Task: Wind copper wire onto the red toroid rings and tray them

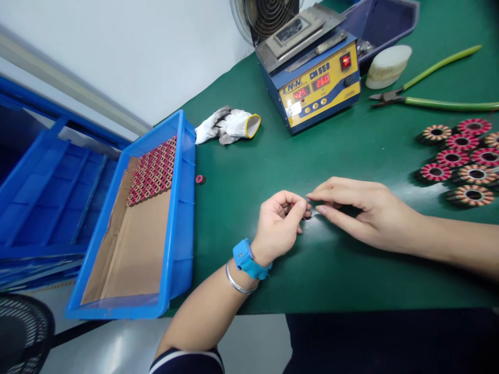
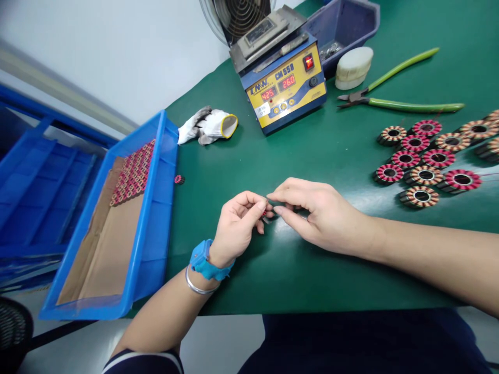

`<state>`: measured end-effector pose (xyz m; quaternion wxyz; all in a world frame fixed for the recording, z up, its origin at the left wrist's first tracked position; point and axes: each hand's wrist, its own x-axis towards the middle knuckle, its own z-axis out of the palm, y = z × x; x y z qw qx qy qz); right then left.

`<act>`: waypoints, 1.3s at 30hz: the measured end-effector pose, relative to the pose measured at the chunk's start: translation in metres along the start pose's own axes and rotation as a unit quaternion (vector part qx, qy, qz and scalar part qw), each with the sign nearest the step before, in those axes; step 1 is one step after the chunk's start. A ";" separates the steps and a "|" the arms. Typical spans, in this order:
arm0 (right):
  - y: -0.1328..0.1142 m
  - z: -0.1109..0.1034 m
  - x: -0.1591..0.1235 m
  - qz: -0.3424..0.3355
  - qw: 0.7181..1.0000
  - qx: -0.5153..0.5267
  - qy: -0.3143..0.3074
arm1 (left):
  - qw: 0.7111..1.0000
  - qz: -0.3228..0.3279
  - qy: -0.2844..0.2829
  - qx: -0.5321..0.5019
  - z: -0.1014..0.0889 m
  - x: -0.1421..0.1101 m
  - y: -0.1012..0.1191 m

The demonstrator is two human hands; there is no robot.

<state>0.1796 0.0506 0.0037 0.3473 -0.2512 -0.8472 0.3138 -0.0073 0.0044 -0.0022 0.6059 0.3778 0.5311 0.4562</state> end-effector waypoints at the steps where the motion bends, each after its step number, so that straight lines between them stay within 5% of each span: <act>1: 0.000 0.000 0.000 0.002 1.000 0.000 0.002 | 1.000 0.000 0.002 -0.001 0.000 0.000 0.000; 8: -0.004 -0.002 -0.003 -0.020 1.000 -0.009 -0.006 | 1.000 0.003 -0.001 0.000 0.000 0.001 0.001; 17: 0.000 -0.011 0.002 -0.164 0.958 -0.236 -0.019 | 0.997 -0.013 -0.060 0.037 0.001 -0.004 0.005; 19: -0.002 -0.010 0.004 -0.102 0.979 -0.174 -0.026 | 0.995 0.031 -0.052 0.082 0.002 -0.008 0.004; 21: -0.004 -0.010 0.007 0.040 0.997 -0.016 -0.070 | 0.973 0.148 -0.035 0.176 0.002 -0.012 0.003; 23: -0.005 -0.012 0.009 0.173 0.961 0.160 -0.145 | 0.925 0.274 -0.028 0.264 0.002 -0.016 0.004; 25: -0.003 -0.015 0.009 0.215 0.930 0.232 -0.189 | 0.911 0.303 -0.030 0.279 0.002 -0.018 0.005; 27: 0.000 -0.019 0.008 0.152 0.961 0.168 -0.158 | 0.952 0.218 -0.034 0.210 0.001 -0.017 0.006; 29: 0.004 -0.021 0.005 0.013 0.994 0.031 -0.100 | 0.987 0.100 -0.051 0.111 0.000 -0.014 0.009; 31: 0.006 -0.022 0.004 -0.115 0.986 -0.099 -0.063 | 0.996 0.015 -0.078 0.042 0.000 -0.011 0.011; 34: 0.007 -0.022 0.004 -0.199 0.959 -0.191 -0.059 | 0.994 -0.039 -0.102 0.017 0.000 -0.010 0.014; 37: 0.004 -0.021 0.005 -0.208 0.959 -0.179 -0.072 | 0.993 0.001 -0.103 0.060 0.000 -0.013 0.012; 39: 0.002 -0.019 0.006 -0.139 0.981 -0.108 -0.081 | 0.974 0.137 -0.080 0.162 -0.001 -0.015 0.009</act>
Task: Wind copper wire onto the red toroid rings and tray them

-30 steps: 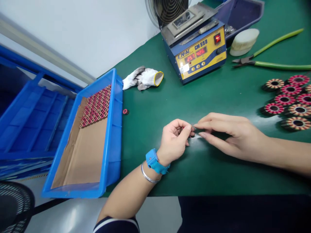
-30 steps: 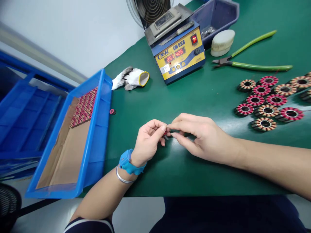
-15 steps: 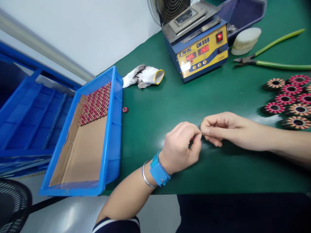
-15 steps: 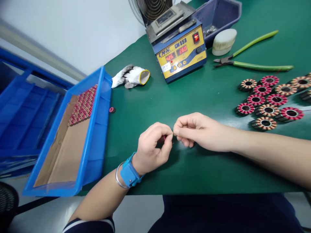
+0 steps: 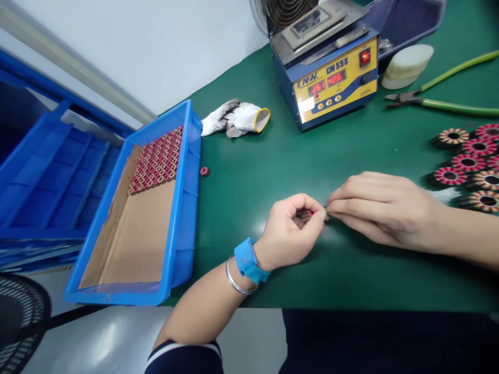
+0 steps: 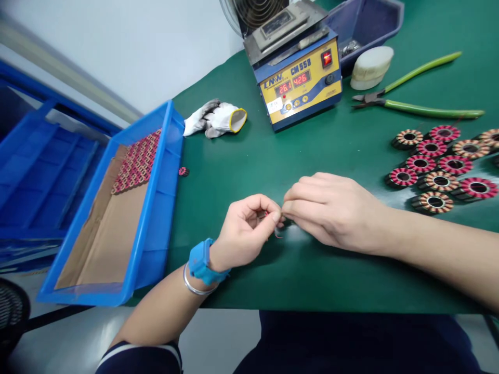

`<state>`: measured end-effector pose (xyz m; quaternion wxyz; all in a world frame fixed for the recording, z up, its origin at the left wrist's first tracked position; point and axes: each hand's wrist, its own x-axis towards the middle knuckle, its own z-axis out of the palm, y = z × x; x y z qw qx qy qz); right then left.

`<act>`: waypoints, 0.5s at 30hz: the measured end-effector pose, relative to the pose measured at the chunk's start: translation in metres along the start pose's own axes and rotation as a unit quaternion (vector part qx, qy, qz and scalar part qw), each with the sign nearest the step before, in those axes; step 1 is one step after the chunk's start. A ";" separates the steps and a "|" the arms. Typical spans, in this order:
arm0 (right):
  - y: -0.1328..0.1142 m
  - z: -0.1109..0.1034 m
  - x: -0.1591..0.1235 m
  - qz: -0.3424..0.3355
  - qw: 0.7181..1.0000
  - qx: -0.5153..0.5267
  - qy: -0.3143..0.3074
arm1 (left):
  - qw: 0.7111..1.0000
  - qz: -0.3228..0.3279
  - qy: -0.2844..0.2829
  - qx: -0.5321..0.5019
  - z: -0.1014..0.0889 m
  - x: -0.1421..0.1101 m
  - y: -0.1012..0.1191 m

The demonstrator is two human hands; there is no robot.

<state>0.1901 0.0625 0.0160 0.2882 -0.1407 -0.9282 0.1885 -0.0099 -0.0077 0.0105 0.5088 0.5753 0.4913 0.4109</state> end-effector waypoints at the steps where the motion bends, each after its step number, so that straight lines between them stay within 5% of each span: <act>1: -0.002 0.000 0.001 0.062 0.995 0.073 -0.010 | 0.993 0.083 0.016 0.082 0.000 -0.002 -0.002; 4: -0.006 0.001 0.004 0.263 0.906 0.321 -0.088 | 0.928 0.262 0.039 0.262 0.000 -0.005 -0.005; 6: -0.006 0.000 0.004 0.300 0.877 0.361 -0.103 | 0.942 0.238 0.043 0.233 0.001 -0.005 -0.005; 8: -0.004 -0.001 0.002 0.232 0.934 0.265 -0.057 | 0.986 0.121 0.034 0.105 0.001 -0.003 -0.002; 10: -0.001 -0.002 -0.002 0.109 0.989 0.101 0.004 | 0.999 -0.010 0.006 -0.032 0.000 -0.001 0.002; 13: 0.001 -0.002 -0.006 -0.033 0.997 -0.065 0.025 | 0.986 -0.106 -0.024 -0.126 -0.001 0.002 0.005; 15: 0.000 -0.001 -0.005 -0.051 0.995 -0.078 0.022 | 0.991 -0.090 -0.020 -0.100 -0.001 0.002 0.004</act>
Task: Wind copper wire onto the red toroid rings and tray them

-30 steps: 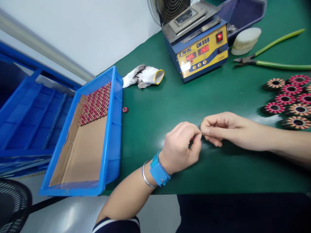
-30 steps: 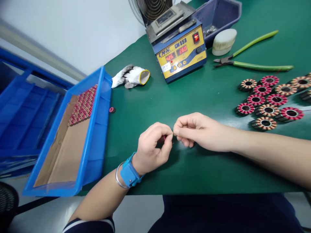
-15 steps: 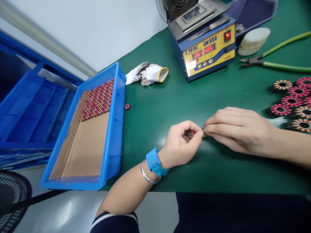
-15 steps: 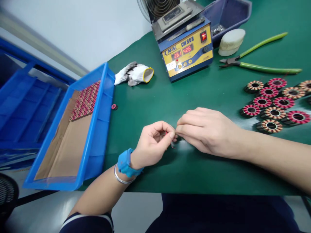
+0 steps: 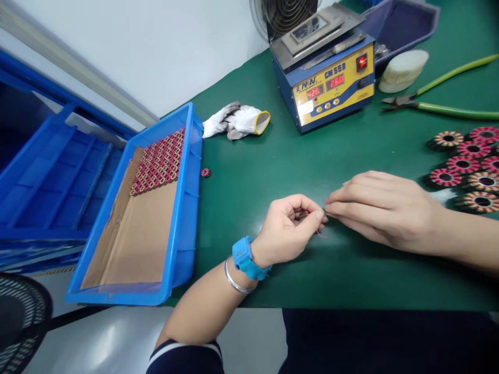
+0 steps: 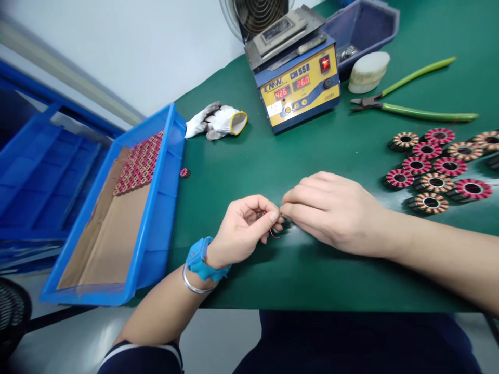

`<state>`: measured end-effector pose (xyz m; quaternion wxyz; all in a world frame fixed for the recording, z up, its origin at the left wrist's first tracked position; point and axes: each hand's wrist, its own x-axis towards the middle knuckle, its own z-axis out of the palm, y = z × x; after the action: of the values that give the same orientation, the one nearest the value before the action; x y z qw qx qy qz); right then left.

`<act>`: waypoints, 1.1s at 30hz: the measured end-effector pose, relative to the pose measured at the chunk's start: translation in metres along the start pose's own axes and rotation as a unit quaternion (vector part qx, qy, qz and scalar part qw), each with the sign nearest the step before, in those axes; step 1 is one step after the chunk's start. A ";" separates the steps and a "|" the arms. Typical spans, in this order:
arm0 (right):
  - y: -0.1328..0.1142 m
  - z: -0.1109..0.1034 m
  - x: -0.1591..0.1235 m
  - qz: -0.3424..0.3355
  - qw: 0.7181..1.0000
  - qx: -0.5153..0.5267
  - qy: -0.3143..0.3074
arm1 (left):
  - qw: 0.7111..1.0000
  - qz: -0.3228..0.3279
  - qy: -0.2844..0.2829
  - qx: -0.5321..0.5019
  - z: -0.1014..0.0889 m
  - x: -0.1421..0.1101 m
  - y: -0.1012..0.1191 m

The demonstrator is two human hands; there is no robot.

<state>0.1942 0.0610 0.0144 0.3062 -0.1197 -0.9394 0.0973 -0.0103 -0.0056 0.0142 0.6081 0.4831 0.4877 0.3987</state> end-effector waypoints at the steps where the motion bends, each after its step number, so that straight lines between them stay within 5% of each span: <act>1: -0.001 0.000 0.002 0.026 0.999 0.029 -0.003 | 0.998 0.044 0.012 0.045 0.000 -0.001 -0.001; 3: -0.005 0.001 0.007 0.147 0.976 0.160 -0.027 | 0.962 0.189 0.037 0.192 -0.001 -0.002 -0.004; 6: -0.008 -0.001 0.012 0.330 0.834 0.424 -0.126 | 0.856 0.361 0.050 0.366 -0.002 -0.006 -0.006; 7: -0.008 -0.001 0.012 0.350 0.800 0.465 -0.147 | 0.854 0.364 0.049 0.368 -0.001 -0.007 -0.005; 8: -0.007 -0.002 0.011 0.347 0.800 0.466 -0.148 | 0.879 0.333 0.048 0.339 -0.001 -0.007 -0.003; 11: -0.004 -0.003 0.004 0.228 0.929 0.284 -0.064 | 0.983 0.127 0.028 0.133 0.000 -0.006 0.002; 14: -0.003 -0.002 -0.001 0.063 0.997 0.048 0.001 | 0.999 -0.026 -0.007 -0.024 0.000 -0.004 0.007; 17: -0.006 0.000 0.000 -0.021 0.998 -0.054 0.003 | 0.998 -0.048 -0.016 -0.046 0.000 -0.003 0.007; 20: -0.011 0.002 0.006 0.080 0.996 0.042 -0.008 | 0.992 0.079 0.022 0.094 0.000 -0.005 0.003; 21: -0.012 0.002 0.008 0.159 0.978 0.132 -0.026 | 0.972 0.153 0.036 0.175 0.001 -0.006 0.001; 23: -0.013 0.002 0.010 0.307 0.886 0.336 -0.085 | 0.905 0.280 0.046 0.316 0.002 -0.007 -0.003; 25: -0.011 0.001 0.009 0.360 0.812 0.439 -0.136 | 0.889 0.301 0.042 0.342 0.002 -0.007 -0.005; 26: -0.010 0.000 0.008 0.348 0.823 0.427 -0.137 | 0.916 0.264 0.042 0.300 0.002 -0.006 -0.004; 29: -0.005 -0.003 0.001 0.195 0.955 0.218 -0.057 | 0.998 0.037 -0.005 0.058 0.001 -0.002 -0.001; 31: -0.003 -0.004 -0.002 0.068 0.995 0.066 -0.020 | 0.992 -0.094 -0.056 -0.069 -0.001 0.001 0.001; 33: -0.003 -0.004 -0.003 -0.007 1.000 -0.007 -0.021 | 0.979 -0.142 -0.079 -0.121 -0.002 0.003 0.002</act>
<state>0.1981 0.0578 0.0171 0.2862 -0.1134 -0.9470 0.0915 -0.0114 -0.0022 0.0152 0.7494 0.3615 0.4499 0.3246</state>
